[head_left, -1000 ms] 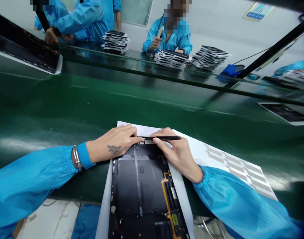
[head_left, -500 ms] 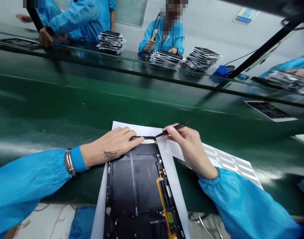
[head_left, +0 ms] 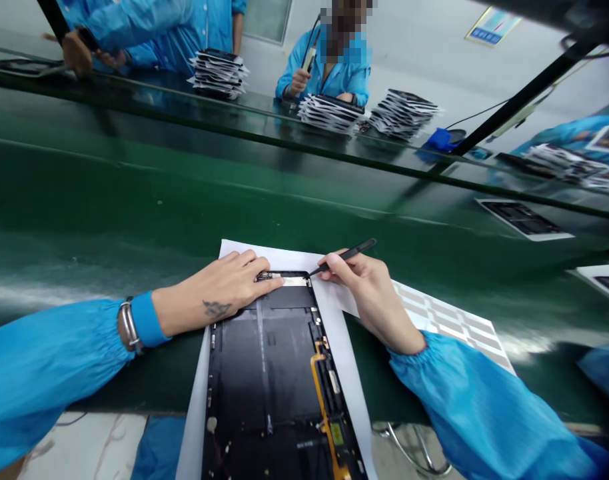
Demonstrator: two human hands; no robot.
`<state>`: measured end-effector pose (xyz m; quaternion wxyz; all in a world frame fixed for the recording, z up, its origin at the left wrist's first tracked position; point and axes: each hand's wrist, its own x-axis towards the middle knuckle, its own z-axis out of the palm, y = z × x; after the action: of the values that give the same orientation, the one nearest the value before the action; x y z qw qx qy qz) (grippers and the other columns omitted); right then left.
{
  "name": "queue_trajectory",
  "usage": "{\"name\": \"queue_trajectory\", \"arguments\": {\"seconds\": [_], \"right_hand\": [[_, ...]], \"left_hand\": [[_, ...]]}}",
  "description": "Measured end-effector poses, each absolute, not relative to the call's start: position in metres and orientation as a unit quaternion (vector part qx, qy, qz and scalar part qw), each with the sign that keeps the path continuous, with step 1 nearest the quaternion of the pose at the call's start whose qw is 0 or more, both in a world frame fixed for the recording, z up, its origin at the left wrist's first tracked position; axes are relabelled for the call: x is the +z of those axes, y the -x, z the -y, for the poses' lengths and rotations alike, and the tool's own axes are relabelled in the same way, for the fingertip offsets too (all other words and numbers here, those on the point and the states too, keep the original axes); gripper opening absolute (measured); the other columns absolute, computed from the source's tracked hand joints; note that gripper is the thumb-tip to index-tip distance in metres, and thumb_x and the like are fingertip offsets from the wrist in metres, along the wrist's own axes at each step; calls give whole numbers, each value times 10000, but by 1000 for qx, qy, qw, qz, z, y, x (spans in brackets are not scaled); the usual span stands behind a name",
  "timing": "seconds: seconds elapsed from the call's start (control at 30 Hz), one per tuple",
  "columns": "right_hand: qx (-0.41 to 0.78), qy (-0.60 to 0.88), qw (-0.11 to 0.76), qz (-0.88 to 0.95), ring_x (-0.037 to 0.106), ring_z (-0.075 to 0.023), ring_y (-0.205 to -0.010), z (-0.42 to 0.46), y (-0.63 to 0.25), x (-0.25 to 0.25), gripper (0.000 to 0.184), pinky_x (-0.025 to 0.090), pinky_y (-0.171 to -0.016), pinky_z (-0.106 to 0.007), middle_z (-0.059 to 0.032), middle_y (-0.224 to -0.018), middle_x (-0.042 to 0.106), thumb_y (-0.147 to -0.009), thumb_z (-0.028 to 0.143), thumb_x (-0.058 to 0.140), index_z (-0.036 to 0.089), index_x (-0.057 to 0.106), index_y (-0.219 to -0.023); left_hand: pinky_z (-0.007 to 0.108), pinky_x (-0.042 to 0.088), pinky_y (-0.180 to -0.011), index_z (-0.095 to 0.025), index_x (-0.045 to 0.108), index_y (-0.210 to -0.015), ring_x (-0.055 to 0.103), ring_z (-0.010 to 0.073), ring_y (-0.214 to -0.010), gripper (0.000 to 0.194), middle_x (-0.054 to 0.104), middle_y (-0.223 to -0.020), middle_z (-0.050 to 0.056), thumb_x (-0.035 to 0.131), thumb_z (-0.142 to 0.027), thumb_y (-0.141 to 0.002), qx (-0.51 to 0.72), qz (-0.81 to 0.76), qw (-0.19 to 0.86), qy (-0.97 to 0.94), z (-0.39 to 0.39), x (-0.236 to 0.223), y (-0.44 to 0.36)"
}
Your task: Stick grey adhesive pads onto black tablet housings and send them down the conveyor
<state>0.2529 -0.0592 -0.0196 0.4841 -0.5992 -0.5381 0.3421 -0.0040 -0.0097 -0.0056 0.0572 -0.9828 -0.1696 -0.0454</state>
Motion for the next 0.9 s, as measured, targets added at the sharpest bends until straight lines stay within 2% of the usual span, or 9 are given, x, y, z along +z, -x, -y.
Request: {"name": "queue_trajectory", "arguments": {"seconds": [0.5,0.73,0.9], "right_hand": [[334,604,469,551,691,-204,-698,58,-254,-21,490,552,-686,-320,-57,-713,718,-793,651,702,162,727,-804],[307,602,448,586,686,-214,-720,57,-257,-24,432,513,-696,-322,-58,-718,726,-844,592,677,165,724,-794],[278,599,495,564,673,-214,-715,50,-258,-21,405,532,-735,-355,-41,-695,700,-858,567,658,172,724,-799]], "left_hand": [[355,462,-812,-208,493,-1420,518,248,-987,432,577,-1156,120,372,-111,-1017,-32,174,71,982,10,-5,4],[349,458,-827,-204,494,-1419,525,248,-1003,445,582,-1172,122,406,-86,-999,-37,168,62,983,8,-6,5],[356,471,-853,-190,490,-1425,530,241,-1009,469,574,-1187,128,386,-58,-987,-40,156,62,985,7,-3,9]]}}
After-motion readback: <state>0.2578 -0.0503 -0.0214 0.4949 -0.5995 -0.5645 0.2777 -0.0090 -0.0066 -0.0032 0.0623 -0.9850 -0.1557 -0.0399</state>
